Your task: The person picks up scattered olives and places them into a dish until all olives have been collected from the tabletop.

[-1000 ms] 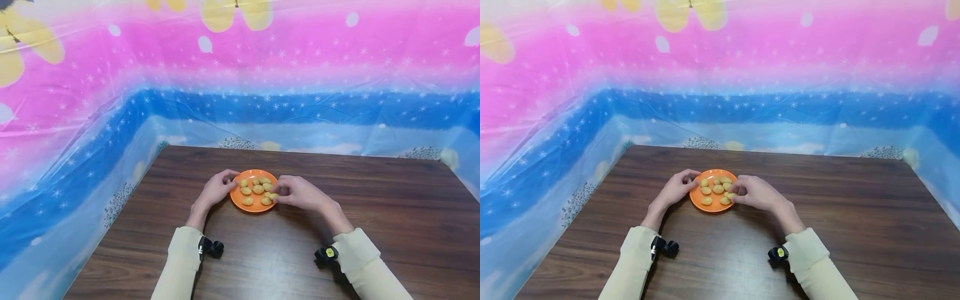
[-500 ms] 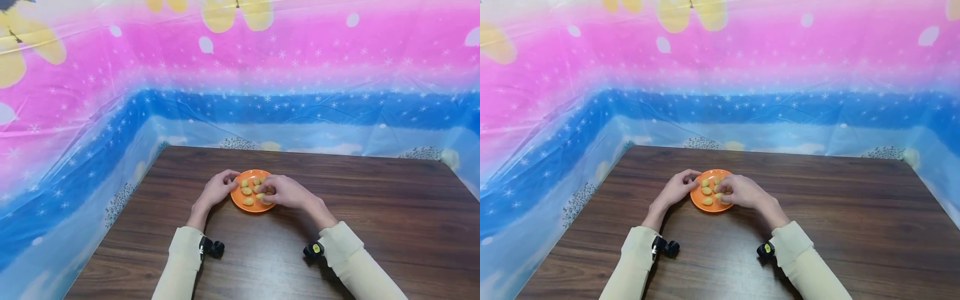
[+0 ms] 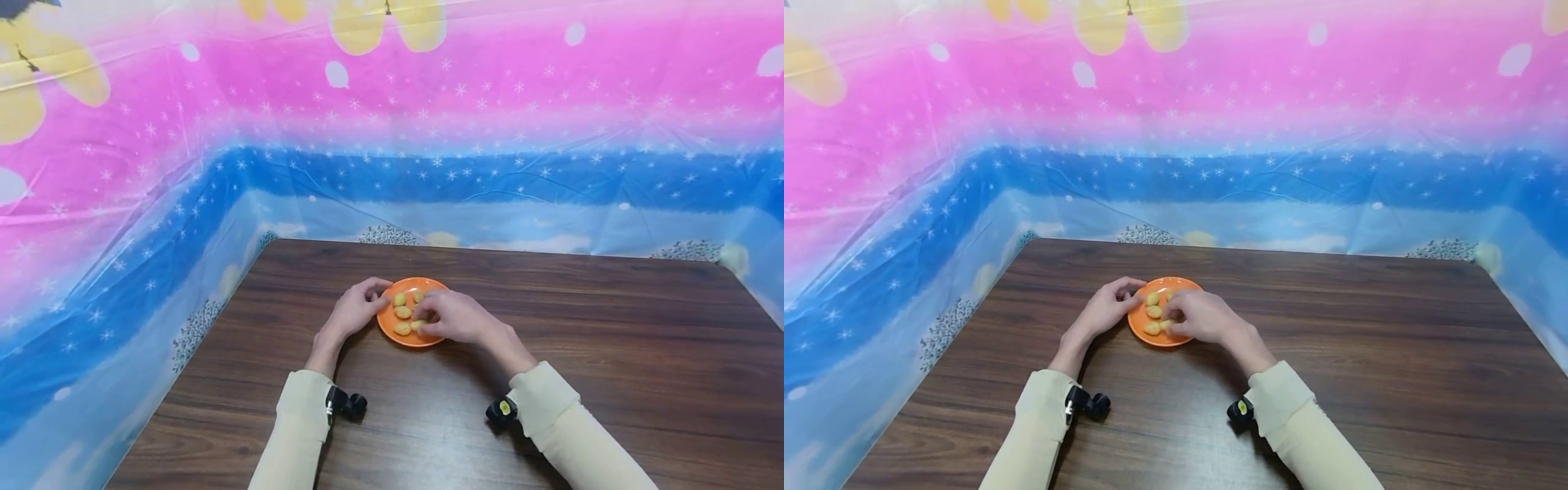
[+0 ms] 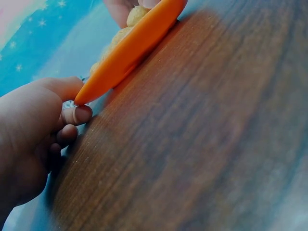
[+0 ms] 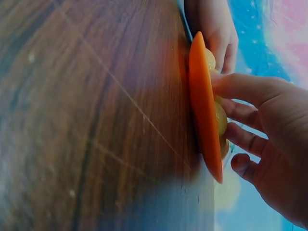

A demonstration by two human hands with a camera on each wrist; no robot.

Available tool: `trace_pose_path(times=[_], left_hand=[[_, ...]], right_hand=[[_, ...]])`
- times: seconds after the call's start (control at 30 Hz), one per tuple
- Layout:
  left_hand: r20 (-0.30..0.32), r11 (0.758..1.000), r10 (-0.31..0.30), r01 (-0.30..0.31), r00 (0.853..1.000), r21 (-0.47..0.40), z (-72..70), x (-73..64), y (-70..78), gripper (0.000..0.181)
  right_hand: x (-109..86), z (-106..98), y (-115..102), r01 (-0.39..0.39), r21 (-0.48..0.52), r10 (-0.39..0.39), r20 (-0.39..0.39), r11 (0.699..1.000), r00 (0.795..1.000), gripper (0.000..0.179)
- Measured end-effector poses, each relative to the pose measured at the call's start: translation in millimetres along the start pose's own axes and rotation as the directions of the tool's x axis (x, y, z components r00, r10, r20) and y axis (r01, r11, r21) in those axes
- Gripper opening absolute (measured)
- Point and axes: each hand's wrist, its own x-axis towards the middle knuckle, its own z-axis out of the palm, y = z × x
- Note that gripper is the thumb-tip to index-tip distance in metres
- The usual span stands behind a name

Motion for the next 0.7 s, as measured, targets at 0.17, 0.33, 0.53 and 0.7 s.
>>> trace_pose_path(times=[0.17, 0.33, 0.53, 0.7], left_hand=[[-0.001, 1.0, -0.001, 0.001, 1.0, 0.0, -0.2, -0.3, 1.1, 0.03], [0.01, 1.0, 0.002, -0.002, 1.0, 0.004, -0.7, -0.5, 2.2, 0.03], [0.022, 1.0, 0.014, -0.015, 1.0, 0.006, -2.3, -1.3, 2.6, 0.031], [0.03, 1.0, 0.017, -0.017, 0.999, 0.016, -3.4, -2.2, 2.5, 0.032]], right_hand=[[0.3, 2, -5, 0.002, -0.063, -0.002, -0.004, 0.998, 1.0, 0.017], [-7.7, 0, -5, 0.013, -0.078, -0.016, -0.041, 0.997, 0.999, 0.02], [-27.5, -10, 5, -0.007, -0.017, 0.005, -0.102, 1.0, 0.995, 0.02], [-46.6, -23, 21, -0.051, 0.046, 0.057, -0.156, 0.998, 0.986, 0.019]])
